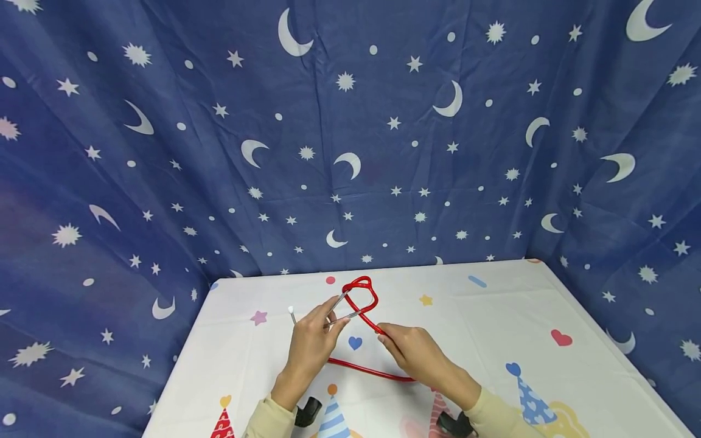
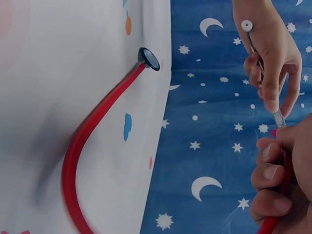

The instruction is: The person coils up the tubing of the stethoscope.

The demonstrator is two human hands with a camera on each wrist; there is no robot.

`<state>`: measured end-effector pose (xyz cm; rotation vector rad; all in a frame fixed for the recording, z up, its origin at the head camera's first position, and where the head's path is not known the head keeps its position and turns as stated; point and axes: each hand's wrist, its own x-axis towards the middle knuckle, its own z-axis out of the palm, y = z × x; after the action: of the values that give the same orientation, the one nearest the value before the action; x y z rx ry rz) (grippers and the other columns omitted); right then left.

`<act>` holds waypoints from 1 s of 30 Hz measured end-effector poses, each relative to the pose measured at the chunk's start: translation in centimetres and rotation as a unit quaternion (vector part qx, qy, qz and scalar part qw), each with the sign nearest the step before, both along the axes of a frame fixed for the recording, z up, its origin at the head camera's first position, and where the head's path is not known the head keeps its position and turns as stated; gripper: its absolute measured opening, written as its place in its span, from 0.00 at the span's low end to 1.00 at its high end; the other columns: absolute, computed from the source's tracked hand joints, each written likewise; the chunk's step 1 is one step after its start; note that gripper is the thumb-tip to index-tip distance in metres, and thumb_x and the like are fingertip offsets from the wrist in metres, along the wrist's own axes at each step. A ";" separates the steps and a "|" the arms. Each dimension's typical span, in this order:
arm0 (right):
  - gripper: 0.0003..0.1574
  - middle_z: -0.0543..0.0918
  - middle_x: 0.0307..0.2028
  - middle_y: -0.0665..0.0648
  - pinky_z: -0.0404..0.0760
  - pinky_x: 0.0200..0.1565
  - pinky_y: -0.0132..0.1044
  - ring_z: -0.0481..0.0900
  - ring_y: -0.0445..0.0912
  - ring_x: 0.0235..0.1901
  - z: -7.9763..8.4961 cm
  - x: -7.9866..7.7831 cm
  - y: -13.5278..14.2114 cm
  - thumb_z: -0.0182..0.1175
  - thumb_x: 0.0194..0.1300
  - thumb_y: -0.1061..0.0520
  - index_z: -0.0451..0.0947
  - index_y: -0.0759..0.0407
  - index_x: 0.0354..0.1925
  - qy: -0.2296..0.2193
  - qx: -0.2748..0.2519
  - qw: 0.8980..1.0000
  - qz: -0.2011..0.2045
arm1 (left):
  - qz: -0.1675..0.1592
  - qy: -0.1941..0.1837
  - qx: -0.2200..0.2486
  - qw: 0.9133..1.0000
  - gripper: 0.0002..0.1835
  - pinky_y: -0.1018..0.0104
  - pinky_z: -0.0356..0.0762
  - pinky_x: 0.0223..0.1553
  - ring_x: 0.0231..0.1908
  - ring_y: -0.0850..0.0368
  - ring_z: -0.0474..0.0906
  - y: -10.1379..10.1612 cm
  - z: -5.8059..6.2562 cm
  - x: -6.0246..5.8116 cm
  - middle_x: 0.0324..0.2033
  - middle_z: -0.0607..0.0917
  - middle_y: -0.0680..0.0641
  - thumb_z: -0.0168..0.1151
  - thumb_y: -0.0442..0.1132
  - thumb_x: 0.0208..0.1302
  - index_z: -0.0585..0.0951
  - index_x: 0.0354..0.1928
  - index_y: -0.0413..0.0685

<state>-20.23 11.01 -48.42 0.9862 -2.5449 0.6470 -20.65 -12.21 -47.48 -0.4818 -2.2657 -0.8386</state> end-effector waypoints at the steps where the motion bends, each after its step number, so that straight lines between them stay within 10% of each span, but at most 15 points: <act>1: 0.11 0.74 0.23 0.39 0.70 0.28 0.22 0.65 0.31 0.22 0.0 0.2 0.0 0.59 0.70 0.54 0.79 0.56 0.48 -0.005 -0.001 1.000 0.002 | 0.006 0.007 -0.007 1.000 0.25 0.79 0.65 0.22 0.20 0.70 0.65 -0.1 0.0 0.0 0.23 0.79 0.57 0.75 0.39 0.53 0.82 0.54 0.43; 17: 0.08 0.72 0.21 0.39 0.63 0.19 0.20 0.58 0.26 0.19 2.1 1.8 1.8 0.60 0.70 0.56 0.82 0.58 0.43 -0.058 -0.098 0.993 0.041 | 0.063 0.044 -0.009 0.997 0.26 0.75 0.62 0.20 0.18 0.67 0.63 -2.5 0.5 -0.9 0.21 0.80 0.53 0.77 0.37 0.51 0.82 0.53 0.41; 30: 0.08 0.83 0.29 0.42 0.71 0.26 0.22 0.68 0.29 0.24 4.6 1.7 3.4 0.63 0.66 0.58 0.83 0.55 0.44 0.006 -0.075 0.997 0.033 | 0.061 0.032 -0.050 0.996 0.26 0.75 0.63 0.20 0.19 0.67 0.64 -3.2 0.4 -1.0 0.21 0.79 0.54 0.77 0.38 0.51 0.82 0.54 0.42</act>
<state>-18.49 14.38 -43.77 1.0228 -2.4217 0.8336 -21.69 -15.45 -47.07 -0.4056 -2.2617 -0.6425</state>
